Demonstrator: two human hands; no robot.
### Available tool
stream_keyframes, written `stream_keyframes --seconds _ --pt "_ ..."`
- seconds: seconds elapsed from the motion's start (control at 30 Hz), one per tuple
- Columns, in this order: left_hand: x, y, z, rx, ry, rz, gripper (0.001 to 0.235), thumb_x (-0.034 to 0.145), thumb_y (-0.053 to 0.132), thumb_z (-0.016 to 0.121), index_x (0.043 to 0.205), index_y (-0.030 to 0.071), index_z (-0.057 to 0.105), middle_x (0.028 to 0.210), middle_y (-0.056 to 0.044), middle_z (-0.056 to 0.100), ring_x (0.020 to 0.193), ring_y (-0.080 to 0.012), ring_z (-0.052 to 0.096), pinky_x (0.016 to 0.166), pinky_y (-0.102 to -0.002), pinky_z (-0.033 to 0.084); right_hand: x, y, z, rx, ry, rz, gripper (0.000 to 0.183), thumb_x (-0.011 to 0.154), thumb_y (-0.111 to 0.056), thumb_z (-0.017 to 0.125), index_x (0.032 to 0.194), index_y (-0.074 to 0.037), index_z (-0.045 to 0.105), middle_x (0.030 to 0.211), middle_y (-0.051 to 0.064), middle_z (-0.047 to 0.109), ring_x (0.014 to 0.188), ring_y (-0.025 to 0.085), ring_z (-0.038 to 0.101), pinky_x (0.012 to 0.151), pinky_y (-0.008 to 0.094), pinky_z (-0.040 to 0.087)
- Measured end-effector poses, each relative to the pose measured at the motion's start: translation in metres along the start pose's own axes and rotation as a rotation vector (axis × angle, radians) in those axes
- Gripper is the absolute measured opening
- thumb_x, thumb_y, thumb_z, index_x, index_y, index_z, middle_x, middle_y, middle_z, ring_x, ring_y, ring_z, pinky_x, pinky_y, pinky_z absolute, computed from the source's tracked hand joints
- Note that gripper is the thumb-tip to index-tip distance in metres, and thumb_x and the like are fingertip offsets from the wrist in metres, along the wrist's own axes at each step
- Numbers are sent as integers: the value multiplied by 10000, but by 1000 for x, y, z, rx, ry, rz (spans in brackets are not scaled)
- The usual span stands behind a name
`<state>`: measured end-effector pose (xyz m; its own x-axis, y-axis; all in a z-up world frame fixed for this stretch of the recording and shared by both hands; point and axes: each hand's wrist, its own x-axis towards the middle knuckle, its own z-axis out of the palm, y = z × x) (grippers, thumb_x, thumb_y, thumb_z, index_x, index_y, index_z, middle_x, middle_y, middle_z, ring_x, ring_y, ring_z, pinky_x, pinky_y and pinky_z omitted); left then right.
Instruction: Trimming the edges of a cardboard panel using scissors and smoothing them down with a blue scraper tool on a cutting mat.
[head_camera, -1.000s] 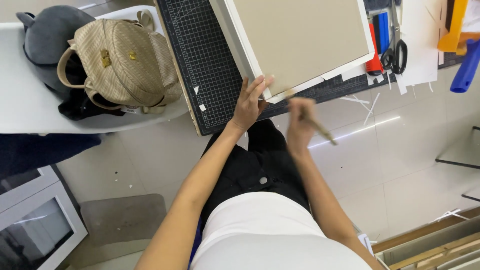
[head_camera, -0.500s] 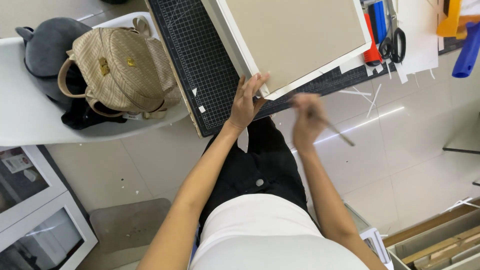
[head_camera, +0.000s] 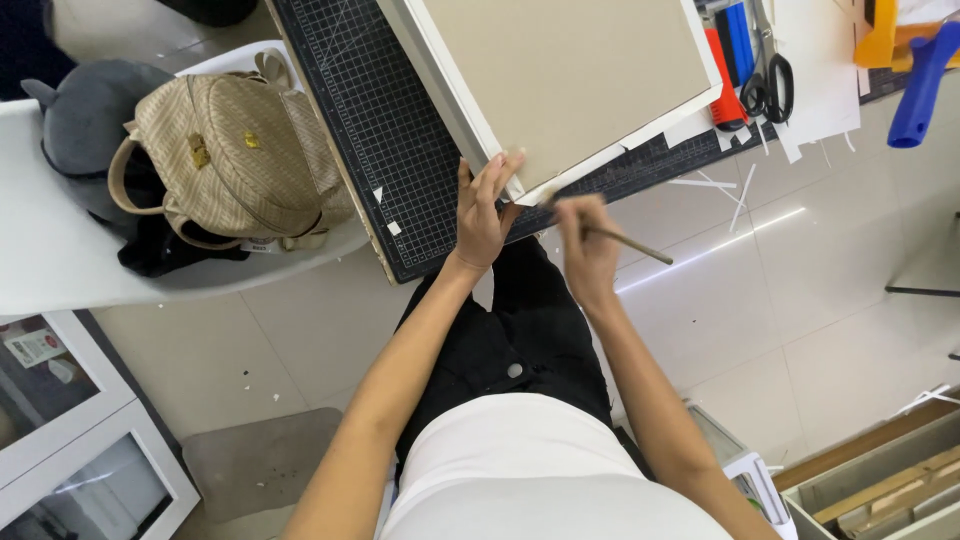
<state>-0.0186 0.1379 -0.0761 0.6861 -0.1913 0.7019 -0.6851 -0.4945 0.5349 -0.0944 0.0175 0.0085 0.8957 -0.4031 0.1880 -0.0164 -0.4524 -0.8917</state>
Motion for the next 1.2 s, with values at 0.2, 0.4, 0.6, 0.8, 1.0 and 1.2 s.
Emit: stream_keyframes --seconds 0.2,0.4,0.6,0.8,1.0,1.2 --pt "7 10 2 118 -13 14 586 980 355 652 1420 58 404 1350 32 655 1325 -154 511 1228 -604 159 50 12 -45 87 106 184 225 1121 -231 480 934 -149 576 736 -24 622 701 106 604 711 235 481" --pt "-1 74 -11 -21 -191 -32 264 931 140 696 1189 163 647 1207 52 669 1160 -172 592 1124 -505 372 70 9 -88 74 227 -62 225 1129 -210 474 983 -56 550 776 77 601 734 179 616 693 286 516" --pt "59 110 28 -1186 -567 -1206 610 907 193 674 1449 -22 495 1527 -253 414 1492 -437 255 1216 -553 185 78 39 -84 1 76 -177 133 1087 -91 521 985 -45 592 842 82 586 790 209 610 711 282 471" --pt "7 62 73 -1462 -596 -1101 853 890 -83 621 1615 220 291 1642 -17 279 1499 -212 219 1153 -415 199 79 45 -90 -83 -35 -336 141 1036 -29 569 905 -42 619 829 83 605 811 260 609 745 327 484" --pt "17 65 87 -1606 -611 -1112 886 856 -141 612 1598 262 342 1633 20 318 1478 -137 268 1122 -357 227 85 34 -87 -84 -55 -430 131 1008 34 600 902 -21 651 853 122 662 830 298 625 750 335 499" --pt "14 57 92 -1602 -647 -1075 983 789 -135 635 1631 207 260 1667 -4 247 1527 -181 169 1146 -402 175 92 16 -87 -103 -34 -428 121 996 43 598 905 -24 641 849 96 656 831 278 615 736 322 483"
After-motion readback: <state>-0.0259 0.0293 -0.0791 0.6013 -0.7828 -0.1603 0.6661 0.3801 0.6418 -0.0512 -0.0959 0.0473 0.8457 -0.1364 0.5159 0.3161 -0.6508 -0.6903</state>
